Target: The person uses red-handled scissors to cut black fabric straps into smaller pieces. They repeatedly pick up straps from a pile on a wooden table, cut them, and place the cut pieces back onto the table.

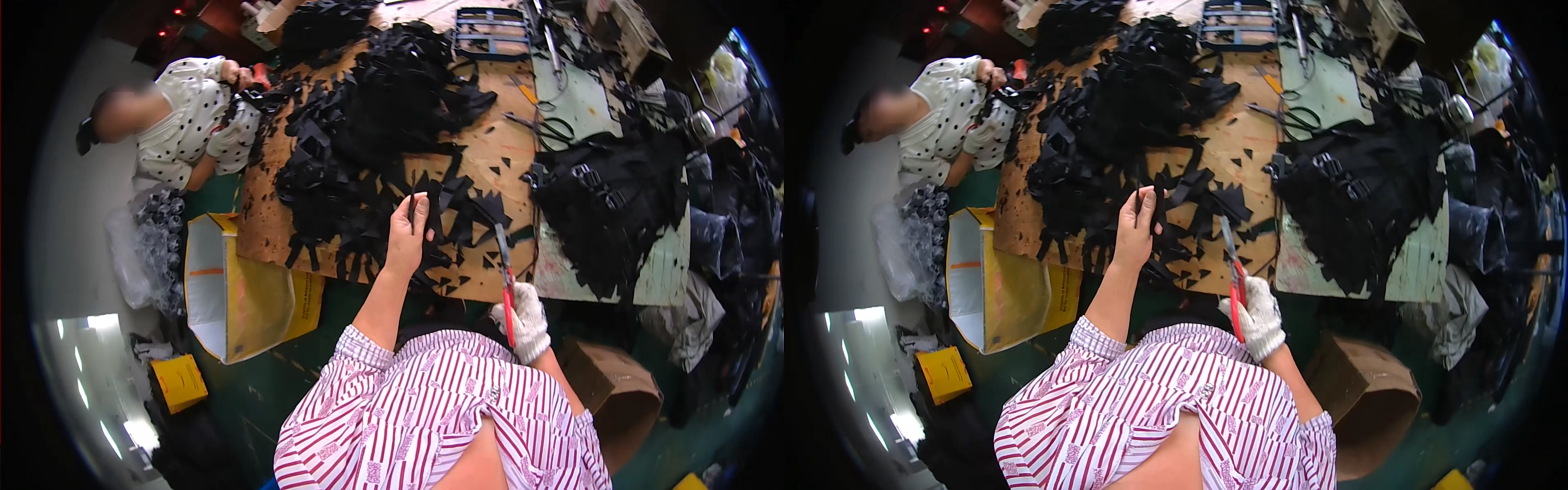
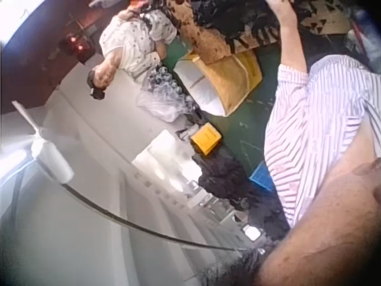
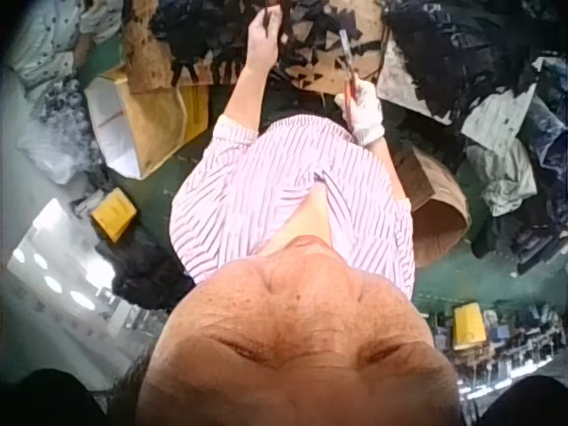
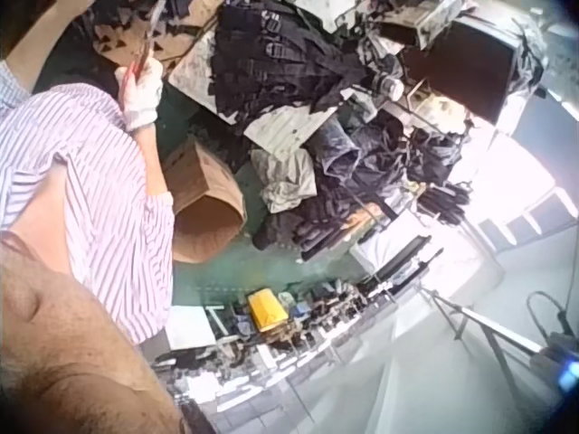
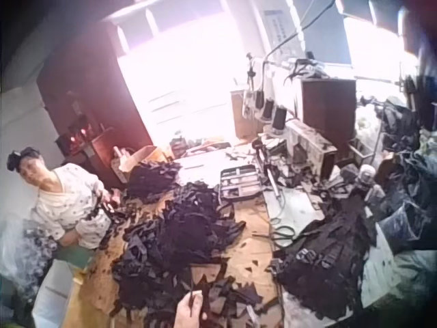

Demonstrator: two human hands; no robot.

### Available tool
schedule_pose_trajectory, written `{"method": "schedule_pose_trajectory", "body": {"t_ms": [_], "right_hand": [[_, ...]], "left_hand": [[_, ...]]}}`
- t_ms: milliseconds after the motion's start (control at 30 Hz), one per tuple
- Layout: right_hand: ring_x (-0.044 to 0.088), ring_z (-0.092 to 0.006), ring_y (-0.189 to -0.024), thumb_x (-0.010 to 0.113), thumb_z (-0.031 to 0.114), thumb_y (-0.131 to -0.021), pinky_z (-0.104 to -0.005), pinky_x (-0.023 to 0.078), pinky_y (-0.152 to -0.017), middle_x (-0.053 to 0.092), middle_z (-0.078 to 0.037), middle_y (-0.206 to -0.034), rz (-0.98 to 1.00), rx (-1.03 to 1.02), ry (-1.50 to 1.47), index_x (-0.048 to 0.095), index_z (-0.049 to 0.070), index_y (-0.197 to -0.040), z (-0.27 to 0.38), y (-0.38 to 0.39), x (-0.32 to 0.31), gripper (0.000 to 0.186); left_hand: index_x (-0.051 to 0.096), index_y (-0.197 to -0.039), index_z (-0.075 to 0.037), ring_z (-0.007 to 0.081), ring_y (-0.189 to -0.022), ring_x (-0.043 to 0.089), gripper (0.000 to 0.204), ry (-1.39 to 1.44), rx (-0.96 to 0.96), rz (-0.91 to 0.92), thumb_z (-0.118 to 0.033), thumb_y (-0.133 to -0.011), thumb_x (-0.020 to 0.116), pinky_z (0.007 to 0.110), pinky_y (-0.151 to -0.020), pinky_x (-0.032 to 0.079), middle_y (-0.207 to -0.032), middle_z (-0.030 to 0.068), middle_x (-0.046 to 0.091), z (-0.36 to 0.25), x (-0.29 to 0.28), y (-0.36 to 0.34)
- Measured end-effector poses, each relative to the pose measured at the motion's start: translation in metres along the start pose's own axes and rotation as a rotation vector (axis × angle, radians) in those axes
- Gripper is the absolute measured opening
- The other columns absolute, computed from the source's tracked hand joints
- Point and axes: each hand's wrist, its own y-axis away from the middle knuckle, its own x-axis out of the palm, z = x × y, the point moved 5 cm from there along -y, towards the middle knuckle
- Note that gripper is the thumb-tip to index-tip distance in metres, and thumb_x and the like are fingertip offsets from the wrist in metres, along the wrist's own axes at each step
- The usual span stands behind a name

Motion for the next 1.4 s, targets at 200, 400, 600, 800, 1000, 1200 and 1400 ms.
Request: {"method": "schedule_pose_trajectory", "body": {"t_ms": [200, 400, 600, 800, 1000, 1200, 1400], "right_hand": [[0.050, -0.0122, -0.053, 0.063, 0.014, -0.078, -0.0269, 0.042, -0.049, 0.052, -0.004, -0.069, 0.045, 0.094, 0.160, 0.042, 0.004, -0.108, 0.015, 0.005, 0.005, 0.038], [0.057, -0.0195, -0.060, 0.064, 0.024, -0.077, -0.0324, 0.046, -0.056, 0.056, -0.009, -0.069, 0.030, 0.035, 0.344, 0.044, 0.003, -0.109, 0.020, 0.014, 0.004, 0.044], [0.062, -0.0279, -0.072, 0.067, 0.029, -0.078, -0.0375, 0.047, -0.066, 0.061, -0.013, -0.081, -0.027, 0.115, 0.262, 0.047, 0.006, -0.108, 0.026, 0.014, -0.001, 0.043], [0.054, -0.0172, -0.060, 0.064, 0.023, -0.077, -0.0314, 0.045, -0.058, 0.055, -0.008, -0.074, -0.034, 0.069, 0.268, 0.044, 0.002, -0.109, 0.009, 0.018, 0.001, 0.043], [0.059, -0.0243, -0.070, 0.067, 0.027, -0.077, -0.0350, 0.046, -0.064, 0.058, -0.011, -0.079, -0.019, 0.098, 0.309, 0.047, 0.004, -0.107, 0.005, 0.019, 0.000, 0.043], [0.049, -0.0106, -0.053, 0.065, 0.020, -0.079, -0.0272, 0.043, -0.051, 0.051, -0.004, -0.070, -0.052, 0.159, 0.081, 0.045, 0.002, -0.103, -0.007, 0.023, 0.008, 0.037], [0.049, -0.0111, -0.055, 0.065, 0.019, -0.080, -0.0274, 0.043, -0.052, 0.052, -0.004, -0.072, -0.028, 0.103, 0.202, 0.045, 0.002, -0.105, -0.010, 0.020, 0.005, 0.037]], "left_hand": [[0.055, -0.085, -0.005, 0.0056, -0.050, 0.050, 0.020, -0.003, -0.061, 0.011, -0.024, -0.089, 0.060, 0.019, -0.043, 0.040, -0.063, -0.0017, 0.053, 0.026, 0.024, 0.019], [0.055, -0.086, -0.005, 0.0067, -0.050, 0.050, 0.021, -0.081, -0.078, 0.082, -0.024, -0.089, 0.061, 0.020, -0.044, 0.039, -0.063, -0.0010, 0.054, 0.026, 0.043, 0.029], [0.056, -0.094, -0.002, 0.0062, -0.054, 0.053, 0.020, -0.187, -0.126, 0.141, -0.020, -0.089, 0.061, 0.020, -0.046, 0.043, -0.069, -0.0012, 0.055, 0.034, 0.058, 0.043], [0.055, -0.095, 0.000, 0.0064, -0.056, 0.053, 0.017, -0.216, -0.211, 0.275, -0.014, -0.087, 0.061, 0.019, -0.049, 0.043, -0.071, -0.0002, 0.056, 0.055, 0.051, 0.048], [0.055, -0.092, -0.004, 0.0044, -0.054, 0.051, 0.011, -0.248, -0.282, 0.303, -0.013, -0.086, 0.061, 0.018, -0.044, 0.039, -0.069, -0.0016, 0.054, 0.060, 0.049, 0.057], [0.056, -0.090, -0.003, 0.0047, -0.051, 0.047, 0.011, -0.242, -0.299, 0.240, -0.009, -0.083, 0.061, 0.021, -0.045, 0.037, -0.063, -0.0011, 0.053, 0.064, 0.047, 0.055], [0.056, -0.089, -0.006, 0.0028, -0.046, 0.043, 0.009, -0.394, -0.112, 0.349, -0.013, -0.085, 0.060, 0.018, -0.041, 0.032, -0.060, -0.0027, 0.052, 0.056, 0.050, 0.058]]}}
